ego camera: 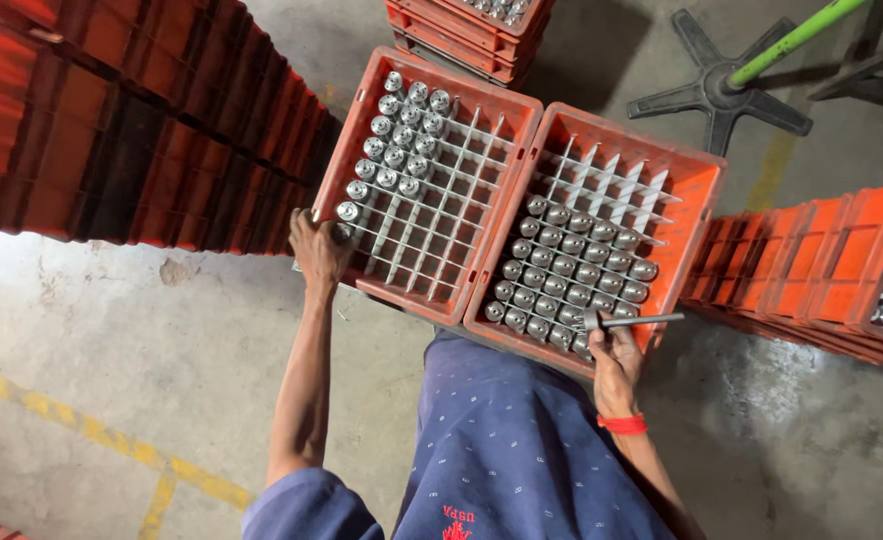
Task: The person transfers small metal caps from a left crate to a right crate using a metal rod. They pick up caps with the rod and place them into the grid slots of the right crate, repeating this action throughout the clip.
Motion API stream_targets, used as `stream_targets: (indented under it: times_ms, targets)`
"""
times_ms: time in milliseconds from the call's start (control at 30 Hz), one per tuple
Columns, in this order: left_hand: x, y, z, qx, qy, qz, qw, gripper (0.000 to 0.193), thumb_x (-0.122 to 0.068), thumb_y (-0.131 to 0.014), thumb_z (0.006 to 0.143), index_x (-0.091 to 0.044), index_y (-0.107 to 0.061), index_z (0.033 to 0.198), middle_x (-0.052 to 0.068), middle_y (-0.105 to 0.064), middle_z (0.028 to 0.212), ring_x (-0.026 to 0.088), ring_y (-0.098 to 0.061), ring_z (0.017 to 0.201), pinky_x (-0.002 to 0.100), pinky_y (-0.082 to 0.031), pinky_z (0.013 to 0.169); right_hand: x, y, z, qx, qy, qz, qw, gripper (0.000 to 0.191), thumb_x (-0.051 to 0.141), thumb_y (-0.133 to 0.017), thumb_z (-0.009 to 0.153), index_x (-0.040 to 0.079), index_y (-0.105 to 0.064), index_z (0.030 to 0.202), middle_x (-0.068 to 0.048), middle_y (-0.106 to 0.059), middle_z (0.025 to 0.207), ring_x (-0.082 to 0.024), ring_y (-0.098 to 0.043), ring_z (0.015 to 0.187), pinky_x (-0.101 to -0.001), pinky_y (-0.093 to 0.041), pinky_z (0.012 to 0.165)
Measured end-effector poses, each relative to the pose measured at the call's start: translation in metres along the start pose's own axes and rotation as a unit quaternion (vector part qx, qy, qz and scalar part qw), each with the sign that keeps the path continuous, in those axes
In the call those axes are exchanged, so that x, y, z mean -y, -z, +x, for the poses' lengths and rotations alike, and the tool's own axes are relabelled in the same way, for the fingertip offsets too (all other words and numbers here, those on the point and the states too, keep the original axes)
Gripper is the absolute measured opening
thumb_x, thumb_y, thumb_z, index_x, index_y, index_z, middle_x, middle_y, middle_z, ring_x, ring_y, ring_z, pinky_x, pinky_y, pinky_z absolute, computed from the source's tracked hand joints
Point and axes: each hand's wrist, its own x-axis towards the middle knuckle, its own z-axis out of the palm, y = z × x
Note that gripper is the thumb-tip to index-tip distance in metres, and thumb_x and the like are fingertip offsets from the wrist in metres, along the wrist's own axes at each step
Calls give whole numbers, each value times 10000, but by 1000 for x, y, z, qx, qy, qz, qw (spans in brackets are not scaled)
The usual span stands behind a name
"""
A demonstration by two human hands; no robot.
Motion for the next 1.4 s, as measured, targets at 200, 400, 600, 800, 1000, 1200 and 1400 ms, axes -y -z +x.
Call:
stream_targets:
  times_ms: [200, 400, 600, 800, 1000, 1200, 1400]
  targets:
    - [-8, 65, -19, -40, 5, -303, 952, 408, -223, -876, 794, -43, -698, 1114, 124, -654, 1187, 237, -658, 1098, 369, -549, 937, 12, -6, -25, 1, -26, -90, 996, 439, 30, -678, 933, -13, -596, 1362, -22, -657, 1179, -98, -597, 1065, -250, -465, 959]
    - [-128, -23, -67, 194, 234, -547, 780, 143, -158, -783, 849, -56, -683, 851, 2, -642, 717, 128, -579, 600, 305, -469, 538, 32, -58, -26, 77, -16, -120, 990, 435, 125, -712, 941, -19, -617, 1341, -1, -653, 1137, -96, -575, 1017, -241, -459, 909]
    - [-230, -34, -134, 290, -13, -341, 894, 399, -138, -771, 727, -50, -707, 1110, 208, -735, 906, 369, -721, 863, 434, -551, 744, 68, -88, -22, 126, -8, -89, 988, 492, 169, -748, 972, -20, -623, 1408, -44, -657, 1163, -128, -529, 922, -266, -441, 818]
    - [-264, -16, -128, 456, -83, -307, 831, 404, -188, -807, 706, -84, -727, 1088, 203, -753, 923, 390, -723, 891, 468, -546, 782, 74, -61, -31, 204, 94, -172, 959, 500, 196, -746, 945, -11, -573, 1366, -118, -622, 1392, -176, -613, 1252, -309, -502, 1043]
    - [-284, -20, -118, 530, -108, -349, 766, 480, -368, -827, 756, -54, -699, 1095, 205, -765, 930, 346, -757, 877, 456, -562, 780, 59, -8, -14, 163, 30, -154, 974, 455, 118, -749, 924, -10, -622, 1341, -96, -693, 1253, -137, -652, 1103, -289, -523, 955]
    - [-322, -101, -70, 339, -284, -283, 851, 732, -462, -644, 997, 19, -383, 1482, 320, -695, 1075, 450, -705, 833, 517, -574, 699, 67, 42, 25, -55, 123, -3, 991, 354, -87, -627, 973, -34, -641, 1324, -40, -668, 1154, -89, -579, 957, -237, -456, 836]
    - [-378, -154, -47, 137, -443, -200, 863, 793, 78, -429, 688, -52, -440, 1471, 312, -615, 1315, 409, -682, 938, 448, -594, 845, 68, 49, 11, -81, 128, -22, 988, 345, -61, -623, 974, -15, -619, 1316, -30, -669, 1163, -102, -602, 1054, -259, -467, 978]
